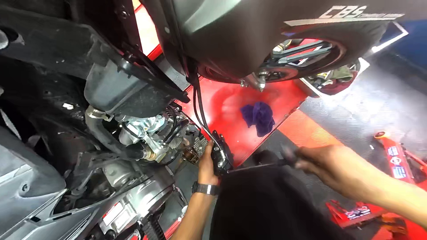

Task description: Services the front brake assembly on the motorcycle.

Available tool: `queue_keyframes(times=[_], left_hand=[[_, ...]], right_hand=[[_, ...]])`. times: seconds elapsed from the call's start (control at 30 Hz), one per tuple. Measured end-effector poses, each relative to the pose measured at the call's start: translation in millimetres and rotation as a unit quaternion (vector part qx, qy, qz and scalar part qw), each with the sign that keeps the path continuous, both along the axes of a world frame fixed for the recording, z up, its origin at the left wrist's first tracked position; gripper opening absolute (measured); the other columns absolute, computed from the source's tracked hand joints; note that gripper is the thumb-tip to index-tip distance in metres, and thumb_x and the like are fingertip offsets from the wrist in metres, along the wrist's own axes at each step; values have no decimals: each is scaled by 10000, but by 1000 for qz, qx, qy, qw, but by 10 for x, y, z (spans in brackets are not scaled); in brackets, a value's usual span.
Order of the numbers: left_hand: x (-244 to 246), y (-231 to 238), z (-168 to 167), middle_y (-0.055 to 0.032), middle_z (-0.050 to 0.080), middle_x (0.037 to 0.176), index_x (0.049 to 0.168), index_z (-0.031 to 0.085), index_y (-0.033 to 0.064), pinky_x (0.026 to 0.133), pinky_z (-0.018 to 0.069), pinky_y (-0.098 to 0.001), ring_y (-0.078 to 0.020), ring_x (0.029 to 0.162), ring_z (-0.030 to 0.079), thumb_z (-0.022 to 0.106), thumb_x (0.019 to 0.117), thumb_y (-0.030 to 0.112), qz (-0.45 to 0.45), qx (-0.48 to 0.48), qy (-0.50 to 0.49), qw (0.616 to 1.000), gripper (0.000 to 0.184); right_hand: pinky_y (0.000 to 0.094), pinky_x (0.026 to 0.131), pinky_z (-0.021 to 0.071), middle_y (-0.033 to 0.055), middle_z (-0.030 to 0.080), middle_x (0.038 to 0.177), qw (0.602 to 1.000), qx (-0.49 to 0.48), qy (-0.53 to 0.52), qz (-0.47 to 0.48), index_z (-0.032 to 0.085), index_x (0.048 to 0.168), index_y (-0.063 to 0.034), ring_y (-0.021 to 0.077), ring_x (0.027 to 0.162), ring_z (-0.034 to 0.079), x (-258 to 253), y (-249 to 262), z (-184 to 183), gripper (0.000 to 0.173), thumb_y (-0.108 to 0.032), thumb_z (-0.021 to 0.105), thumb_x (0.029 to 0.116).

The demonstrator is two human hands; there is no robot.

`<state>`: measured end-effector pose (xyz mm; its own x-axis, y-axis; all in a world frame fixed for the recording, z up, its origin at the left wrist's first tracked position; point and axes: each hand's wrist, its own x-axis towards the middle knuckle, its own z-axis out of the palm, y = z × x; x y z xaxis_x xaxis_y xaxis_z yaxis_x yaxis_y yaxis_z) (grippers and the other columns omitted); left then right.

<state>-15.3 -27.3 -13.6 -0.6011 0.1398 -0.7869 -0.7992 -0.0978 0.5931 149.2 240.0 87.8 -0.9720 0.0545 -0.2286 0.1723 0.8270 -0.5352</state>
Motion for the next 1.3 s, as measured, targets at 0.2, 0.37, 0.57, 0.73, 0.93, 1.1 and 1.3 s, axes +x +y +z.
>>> queue_keyframes(times=[0.2, 0.37, 0.57, 0.73, 0.93, 1.1, 1.3], left_hand=[[-53, 16, 52, -85, 729, 919, 1175, 689, 141, 635, 607, -396, -201, 770, 713, 509, 1036, 498, 9, 0, 14, 1000, 423], [-51, 32, 10, -103, 727, 924, 1167, 688, 125, 635, 606, -405, -214, 770, 712, 515, 1034, 485, 11, 0, 7, 1000, 421], [-59, 70, 13, -116, 722, 915, 1166, 683, 105, 634, 605, -411, -219, 771, 710, 487, 1050, 481, 13, -10, -1, 1000, 440], [-67, 51, 6, -123, 712, 876, 1145, 671, 95, 610, 605, -415, -223, 732, 705, 459, 1062, 470, 18, 8, 6, 1000, 439], [-77, 57, 54, -136, 708, 896, 1155, 670, 81, 637, 597, -437, -242, 761, 698, 457, 1068, 451, -16, -19, -10, 1000, 436], [-61, 73, 85, -151, 702, 874, 1145, 661, 61, 625, 598, -438, -252, 742, 699, 430, 1078, 434, -19, -5, -21, 1000, 444], [-18, 37, 117, -148, 702, 872, 1137, 660, 50, 619, 605, -420, -242, 743, 704, 477, 1069, 381, 25, 3, -2, 1000, 384]], right_hand=[[373, 407, 438, -74, 557, 614, 996, 57, 50, -55, 658, 824, -230, 127, 495, 561, -59, -17, -77, 374, -415, 426, 1052], [516, 951, 551, 130, 567, 1463, 960, 134, 157, 191, 631, 1374, -160, 340, 1281, 589, -113, 112, -48, 405, -222, 563, 980], [314, 517, 576, 21, 677, 708, 923, -309, -126, -190, 408, 1528, -187, 146, 546, 643, -187, -51, -9, 563, -426, 557, 1040], [368, 565, 590, -66, 705, 886, 994, -38, 34, -92, 512, 1441, -208, 111, 667, 678, -24, -20, -184, 452, -271, 581, 998], [640, 1178, 334, 90, 349, 1649, 921, 143, 228, 280, 569, 1439, -262, 366, 1521, 304, -150, 59, -168, 552, -138, 701, 917], [501, 1076, 491, 30, 730, 1029, 868, 62, 361, 336, 725, 1040, -127, 256, 1153, 660, -388, 12, -316, 292, -355, 544, 1064], [406, 775, 528, 37, 691, 862, 866, 24, 402, 295, 698, 943, -111, 237, 891, 658, -489, -100, -427, 243, -263, 529, 1029]])
